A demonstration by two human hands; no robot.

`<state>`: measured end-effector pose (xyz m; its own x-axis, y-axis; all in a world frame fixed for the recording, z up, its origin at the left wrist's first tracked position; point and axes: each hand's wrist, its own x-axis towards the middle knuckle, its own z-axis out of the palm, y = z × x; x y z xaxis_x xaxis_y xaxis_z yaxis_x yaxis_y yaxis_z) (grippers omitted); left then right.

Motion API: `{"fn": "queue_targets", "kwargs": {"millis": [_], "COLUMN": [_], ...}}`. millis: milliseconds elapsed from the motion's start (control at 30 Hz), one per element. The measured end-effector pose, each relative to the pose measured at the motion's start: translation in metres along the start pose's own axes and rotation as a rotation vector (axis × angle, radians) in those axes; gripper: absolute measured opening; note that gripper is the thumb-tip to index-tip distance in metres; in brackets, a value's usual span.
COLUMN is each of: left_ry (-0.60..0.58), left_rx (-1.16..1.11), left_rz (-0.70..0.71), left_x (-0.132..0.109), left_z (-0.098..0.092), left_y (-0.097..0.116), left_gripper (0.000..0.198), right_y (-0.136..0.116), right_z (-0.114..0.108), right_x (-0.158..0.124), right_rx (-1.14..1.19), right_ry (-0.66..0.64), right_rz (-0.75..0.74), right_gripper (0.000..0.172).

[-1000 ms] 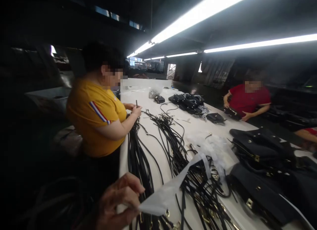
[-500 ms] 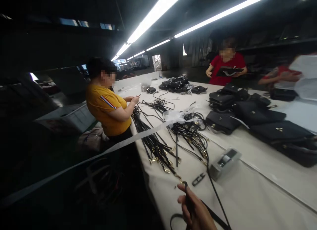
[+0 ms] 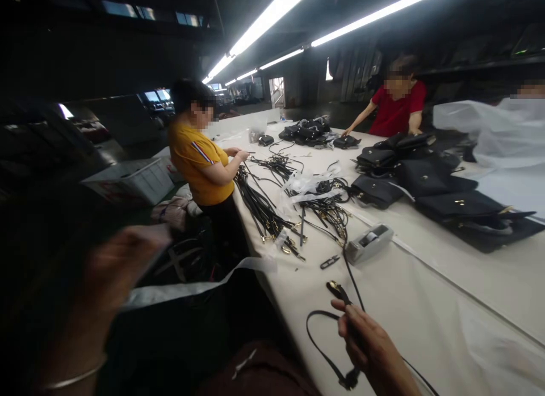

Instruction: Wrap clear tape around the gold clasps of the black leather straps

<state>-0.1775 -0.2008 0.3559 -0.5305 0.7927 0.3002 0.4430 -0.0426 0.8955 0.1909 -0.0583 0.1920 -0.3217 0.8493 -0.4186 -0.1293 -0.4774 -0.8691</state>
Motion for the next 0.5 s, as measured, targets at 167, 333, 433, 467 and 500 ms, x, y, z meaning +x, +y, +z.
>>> {"fn": "queue_targets", "kwargs": {"millis": [167,333,433,467,500], "left_ry": [-0.557,-0.808,-0.847,-0.858,-0.86], "left_rx": [-0.16,-0.305,-0.362,-0.377,-0.391], "left_rz": [-0.198,-0.218,-0.252,-0.277,-0.304], "left_x": [0.005,-0.002,0.01,0.014,0.019], "left_z": [0.147,0.207,0.2,0.197,0.194], "left_y": [-0.045,-0.058,-0.064,-0.067,-0.072], "left_gripper": [0.025,0.024,0.02,0.017,0.015], "right_y": [-0.02,-0.039,-0.041,-0.042,-0.044], "right_z": [0.006,0.05,0.078,0.086,0.093], "right_x": [-0.017,-0.008,0.005,0.01,0.014], "right_rx": [-0.175,-0.292,-0.323,-0.345,-0.379], "right_ry": [0.126,0.05,0.125,0.14,0.144], "right_rz": [-0.004,0.003,-0.065,-0.08,-0.085], "right_gripper": [0.055,0.073,0.055,0.05,0.048]}}
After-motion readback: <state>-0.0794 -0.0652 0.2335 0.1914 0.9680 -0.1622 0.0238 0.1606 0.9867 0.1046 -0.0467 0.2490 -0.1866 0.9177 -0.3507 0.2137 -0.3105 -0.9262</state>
